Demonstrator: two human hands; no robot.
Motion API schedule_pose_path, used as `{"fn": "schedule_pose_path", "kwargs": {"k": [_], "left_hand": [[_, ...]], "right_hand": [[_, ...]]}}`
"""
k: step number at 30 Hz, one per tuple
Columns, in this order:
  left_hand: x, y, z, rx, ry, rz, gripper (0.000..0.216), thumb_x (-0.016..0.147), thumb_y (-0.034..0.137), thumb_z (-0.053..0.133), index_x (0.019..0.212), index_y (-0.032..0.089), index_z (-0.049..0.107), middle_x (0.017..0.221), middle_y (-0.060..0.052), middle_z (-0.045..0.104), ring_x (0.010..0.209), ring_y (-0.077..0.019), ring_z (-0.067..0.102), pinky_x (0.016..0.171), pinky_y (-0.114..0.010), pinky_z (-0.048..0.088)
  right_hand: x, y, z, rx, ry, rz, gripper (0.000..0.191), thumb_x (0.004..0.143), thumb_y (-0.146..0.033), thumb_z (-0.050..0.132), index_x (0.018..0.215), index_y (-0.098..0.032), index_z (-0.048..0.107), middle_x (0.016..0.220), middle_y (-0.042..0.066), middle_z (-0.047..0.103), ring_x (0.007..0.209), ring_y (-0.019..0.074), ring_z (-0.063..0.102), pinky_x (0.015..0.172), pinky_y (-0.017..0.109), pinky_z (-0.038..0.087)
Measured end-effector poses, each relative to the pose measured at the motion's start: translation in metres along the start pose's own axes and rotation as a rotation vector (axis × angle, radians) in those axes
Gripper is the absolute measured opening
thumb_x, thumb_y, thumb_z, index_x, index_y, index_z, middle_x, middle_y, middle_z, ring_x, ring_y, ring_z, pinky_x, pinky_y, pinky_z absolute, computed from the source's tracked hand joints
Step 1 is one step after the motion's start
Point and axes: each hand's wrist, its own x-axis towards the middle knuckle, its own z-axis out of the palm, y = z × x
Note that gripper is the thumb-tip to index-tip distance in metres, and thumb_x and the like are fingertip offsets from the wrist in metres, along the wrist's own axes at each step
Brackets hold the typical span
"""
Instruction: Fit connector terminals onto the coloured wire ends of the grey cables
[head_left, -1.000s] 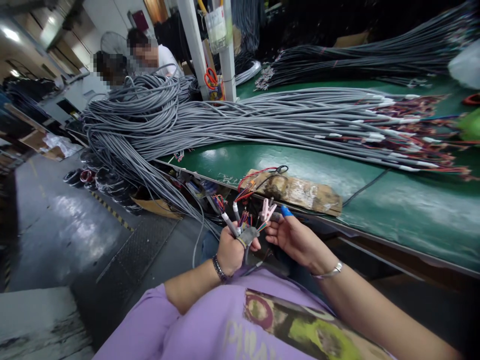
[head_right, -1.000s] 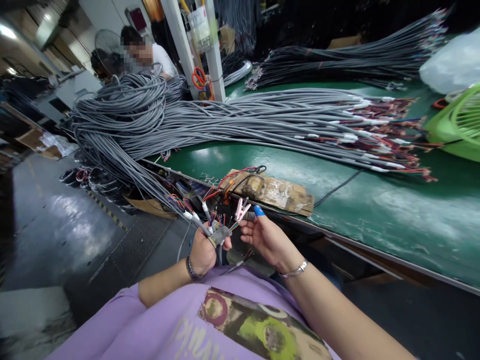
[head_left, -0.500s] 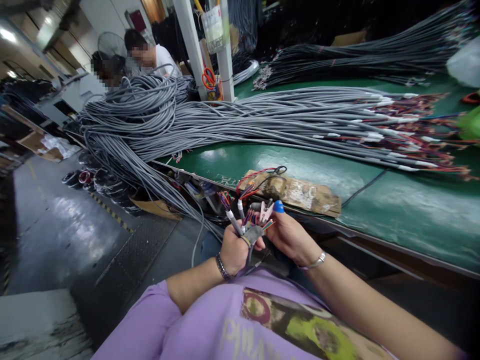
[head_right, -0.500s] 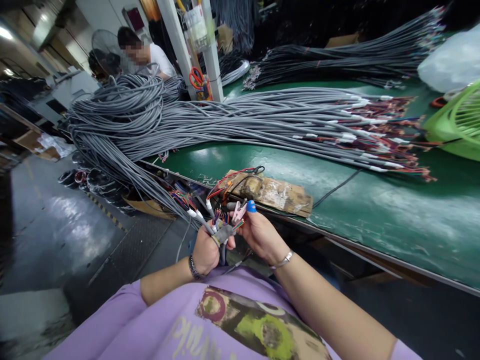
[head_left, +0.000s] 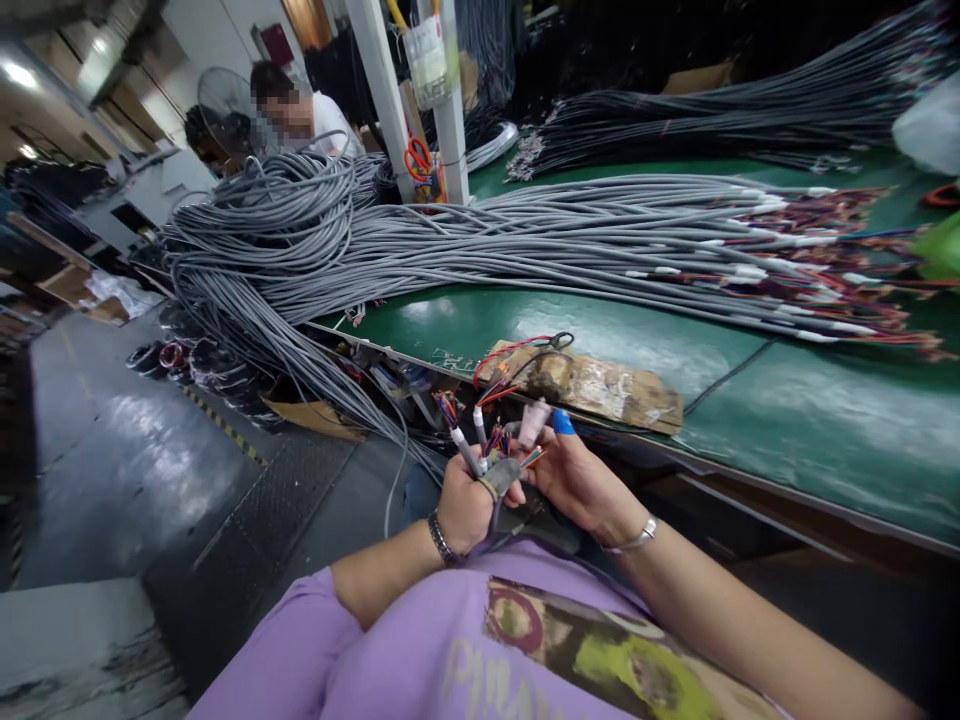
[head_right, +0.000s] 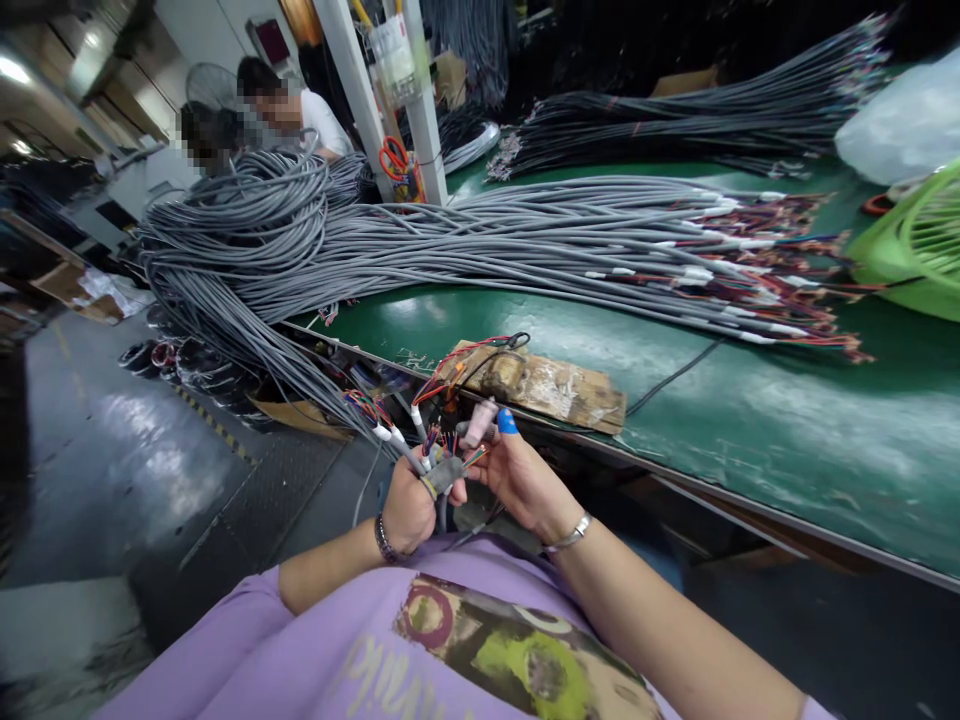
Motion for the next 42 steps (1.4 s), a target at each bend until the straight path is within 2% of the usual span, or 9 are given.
{"fn": "schedule_pose_path", "kwargs": {"k": [6,11,16,20,24,29,33,38,42], "left_hand": [[-0.009,-0.008,-0.011,0.044,-0.045,-0.007,0.037,0.077,0.046,0.070,0.062,0.013,0.063,0.051,-0.003,0.062,0.046,-0.0107,0.053,0.048,-0.023,0.043],[-0.009,-0.009,-0.012,0.117,-0.078,0.002,0.037,0.077,0.046,0.069,0.062,0.013,0.065,0.052,-0.003,0.063,0.046,-0.0112,0.054,0.050,-0.024,0.045],[-0.010,-0.006,-0.012,0.152,-0.094,-0.017,0.034,0.077,0.044,0.070,0.063,0.013,0.066,0.051,-0.002,0.062,0.045,-0.0104,0.053,0.050,-0.023,0.045],[-0.011,-0.001,-0.011,0.188,-0.107,-0.027,0.036,0.076,0.044,0.070,0.060,0.013,0.065,0.051,-0.003,0.062,0.046,-0.0101,0.053,0.051,-0.022,0.044],[-0.012,0.000,-0.011,0.192,-0.101,-0.046,0.038,0.076,0.047,0.070,0.059,0.013,0.065,0.051,-0.003,0.062,0.045,-0.0102,0.052,0.051,-0.023,0.044],[-0.010,-0.006,-0.012,0.122,-0.026,-0.029,0.038,0.076,0.048,0.069,0.060,0.014,0.065,0.052,-0.003,0.062,0.045,-0.0104,0.052,0.050,-0.023,0.044],[-0.009,-0.010,-0.012,0.084,0.012,-0.025,0.038,0.076,0.047,0.070,0.059,0.014,0.064,0.051,-0.003,0.062,0.045,-0.0097,0.052,0.050,-0.022,0.043],[-0.007,-0.009,-0.010,0.027,0.046,-0.047,0.043,0.074,0.053,0.070,0.058,0.013,0.063,0.049,-0.003,0.061,0.044,-0.0099,0.051,0.047,-0.022,0.041],[-0.006,-0.007,-0.010,-0.020,0.001,-0.109,0.045,0.069,0.055,0.073,0.056,0.013,0.061,0.047,-0.003,0.059,0.045,-0.0103,0.051,0.048,-0.023,0.041]], "right_hand": [[-0.023,-0.005,0.008,-0.128,-0.077,0.064,0.037,0.071,-0.050,0.076,0.083,-0.018,0.062,0.067,0.002,0.065,0.061,0.0169,0.061,0.061,0.030,0.043],[-0.025,-0.007,0.016,-0.339,0.031,0.029,0.036,0.068,-0.049,0.078,0.078,-0.018,0.061,0.059,0.001,0.065,0.054,0.0144,0.056,0.055,0.027,0.039],[-0.024,-0.008,0.020,-0.362,0.025,0.029,0.035,0.070,-0.050,0.074,0.076,-0.018,0.060,0.055,0.001,0.065,0.052,0.0149,0.056,0.055,0.028,0.039],[-0.024,-0.008,0.020,-0.404,0.087,0.033,0.034,0.066,-0.047,0.076,0.072,-0.018,0.061,0.055,0.000,0.064,0.050,0.0122,0.051,0.053,0.026,0.034],[-0.025,-0.006,0.017,-0.379,0.070,0.047,0.029,0.070,-0.045,0.072,0.072,-0.018,0.059,0.054,0.000,0.063,0.051,0.0140,0.052,0.054,0.027,0.035],[-0.023,0.000,0.012,-0.417,0.153,-0.040,0.023,0.068,-0.037,0.071,0.064,-0.018,0.059,0.055,-0.001,0.060,0.053,0.0116,0.047,0.055,0.026,0.033],[-0.023,0.000,0.016,-0.365,0.107,-0.025,0.024,0.072,-0.039,0.068,0.065,-0.018,0.060,0.056,0.000,0.061,0.057,0.0142,0.052,0.057,0.028,0.036],[-0.025,-0.002,0.023,-0.341,0.133,-0.022,0.027,0.070,-0.043,0.070,0.065,-0.019,0.058,0.056,0.000,0.061,0.057,0.0149,0.054,0.058,0.028,0.039],[-0.025,0.000,0.020,-0.183,0.041,0.074,0.029,0.072,-0.042,0.071,0.065,-0.020,0.053,0.057,0.001,0.062,0.058,0.0160,0.058,0.059,0.029,0.042]]}}
